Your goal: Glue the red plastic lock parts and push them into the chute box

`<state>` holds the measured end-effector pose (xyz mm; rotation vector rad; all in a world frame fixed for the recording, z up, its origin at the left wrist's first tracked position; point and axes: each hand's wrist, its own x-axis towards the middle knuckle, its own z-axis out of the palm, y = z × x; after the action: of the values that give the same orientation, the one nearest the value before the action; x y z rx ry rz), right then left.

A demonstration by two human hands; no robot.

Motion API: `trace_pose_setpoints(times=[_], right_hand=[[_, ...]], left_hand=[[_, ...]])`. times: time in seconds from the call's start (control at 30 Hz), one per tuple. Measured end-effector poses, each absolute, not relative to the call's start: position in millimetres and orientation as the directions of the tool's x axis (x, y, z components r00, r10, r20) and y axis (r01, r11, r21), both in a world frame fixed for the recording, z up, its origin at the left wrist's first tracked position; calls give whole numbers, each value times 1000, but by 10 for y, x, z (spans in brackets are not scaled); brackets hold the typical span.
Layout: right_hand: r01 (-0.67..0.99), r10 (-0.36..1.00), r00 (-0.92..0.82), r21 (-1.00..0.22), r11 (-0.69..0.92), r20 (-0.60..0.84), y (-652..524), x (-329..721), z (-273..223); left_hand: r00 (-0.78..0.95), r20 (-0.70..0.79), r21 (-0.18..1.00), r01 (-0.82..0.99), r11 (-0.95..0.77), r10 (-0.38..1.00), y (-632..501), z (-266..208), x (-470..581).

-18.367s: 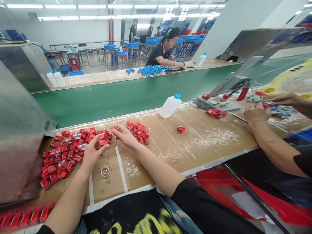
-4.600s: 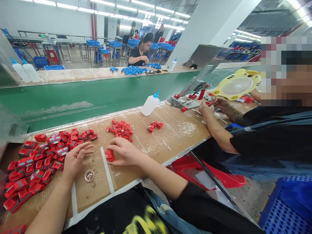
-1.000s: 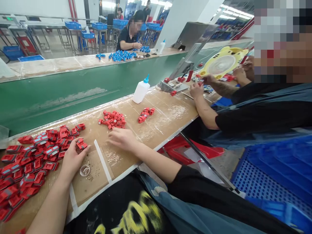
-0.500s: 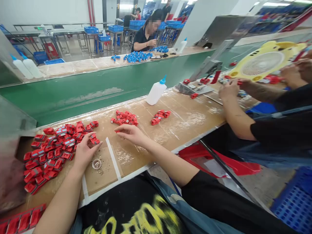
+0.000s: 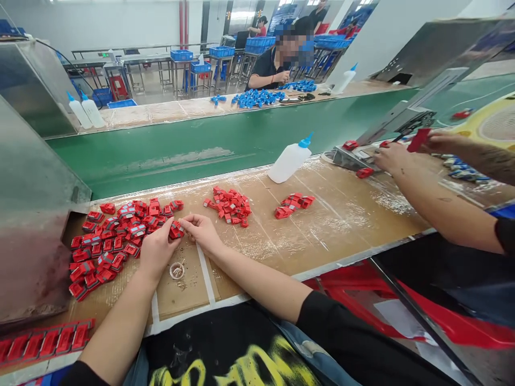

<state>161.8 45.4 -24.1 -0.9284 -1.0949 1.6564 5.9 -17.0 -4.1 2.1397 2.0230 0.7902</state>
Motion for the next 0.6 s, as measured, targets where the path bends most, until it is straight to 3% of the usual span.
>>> trace_pose_setpoints(times=[0.27, 0.47, 0.6], right_hand=[[-118, 876, -462, -970, -212, -135, 503, 1758, -251], [-230, 845, -495, -907, -352, -202, 488, 1741, -230], [-205, 878, -458, -945, -254, -136, 388, 1717, -237]], left_hand=[[38, 329, 347, 924, -159, 943, -175, -116, -6], [62, 347, 313, 933, -178, 936, -185, -109, -9], [63, 337, 290, 942, -167, 939, -179, -123, -2]])
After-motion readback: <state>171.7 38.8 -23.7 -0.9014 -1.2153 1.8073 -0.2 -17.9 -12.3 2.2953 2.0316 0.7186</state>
